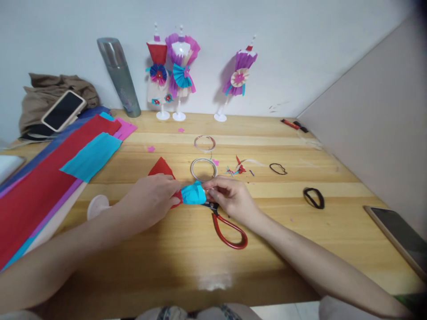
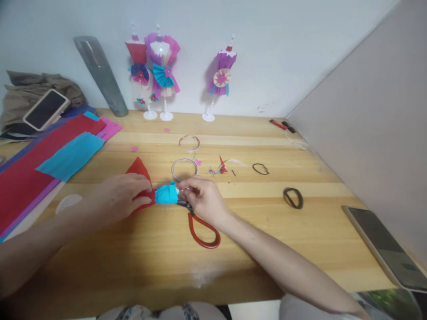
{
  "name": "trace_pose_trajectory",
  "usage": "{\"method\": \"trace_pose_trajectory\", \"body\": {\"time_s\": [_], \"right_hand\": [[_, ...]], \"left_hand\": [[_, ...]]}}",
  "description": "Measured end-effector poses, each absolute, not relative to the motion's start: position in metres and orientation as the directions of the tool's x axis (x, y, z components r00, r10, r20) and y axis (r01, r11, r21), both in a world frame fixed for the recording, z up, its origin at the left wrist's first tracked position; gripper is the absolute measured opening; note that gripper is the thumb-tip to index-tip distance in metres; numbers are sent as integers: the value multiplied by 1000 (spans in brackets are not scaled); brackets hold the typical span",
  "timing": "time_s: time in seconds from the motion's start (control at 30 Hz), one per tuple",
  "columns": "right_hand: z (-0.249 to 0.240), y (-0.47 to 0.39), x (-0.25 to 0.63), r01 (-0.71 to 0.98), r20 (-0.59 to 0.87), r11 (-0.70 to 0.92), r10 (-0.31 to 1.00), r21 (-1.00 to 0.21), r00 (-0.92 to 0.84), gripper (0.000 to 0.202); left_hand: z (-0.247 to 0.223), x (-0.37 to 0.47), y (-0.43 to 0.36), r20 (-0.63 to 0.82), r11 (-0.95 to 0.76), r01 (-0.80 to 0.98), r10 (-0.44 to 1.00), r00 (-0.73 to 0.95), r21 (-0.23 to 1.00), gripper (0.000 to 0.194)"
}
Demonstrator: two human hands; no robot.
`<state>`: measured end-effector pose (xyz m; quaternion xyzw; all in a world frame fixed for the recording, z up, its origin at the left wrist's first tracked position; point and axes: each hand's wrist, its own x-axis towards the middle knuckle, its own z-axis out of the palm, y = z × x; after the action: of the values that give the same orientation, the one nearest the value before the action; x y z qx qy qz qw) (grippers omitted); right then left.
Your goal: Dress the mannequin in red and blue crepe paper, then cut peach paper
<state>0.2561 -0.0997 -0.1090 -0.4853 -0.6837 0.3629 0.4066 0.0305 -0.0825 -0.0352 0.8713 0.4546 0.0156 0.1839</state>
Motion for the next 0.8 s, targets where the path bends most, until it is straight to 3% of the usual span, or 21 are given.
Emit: {"method": "trace_pose_trajectory", "body": {"time_s": [0.1,0.47,0.63,0.8], "right_hand": [[-106,-100,262,384,260,314,947,-868,-187,17],[-120,-100,271,602,474,510,849,-615,-234,24],[-121,-95,274,610,556,560,801,-561,-225,28],[-118,-77,272,604,518,539,823,-587,-231,26]], "left_hand": [[-28,38,-85,-217,-501,832,808,548,238,11],[-46,44,-81,-146,-538,798,797,587,273,19],[-50,47,-79,-25,-577,778,800,600,248,19],[-67,42,-69,134,-568,768,821,555,296,15]]}}
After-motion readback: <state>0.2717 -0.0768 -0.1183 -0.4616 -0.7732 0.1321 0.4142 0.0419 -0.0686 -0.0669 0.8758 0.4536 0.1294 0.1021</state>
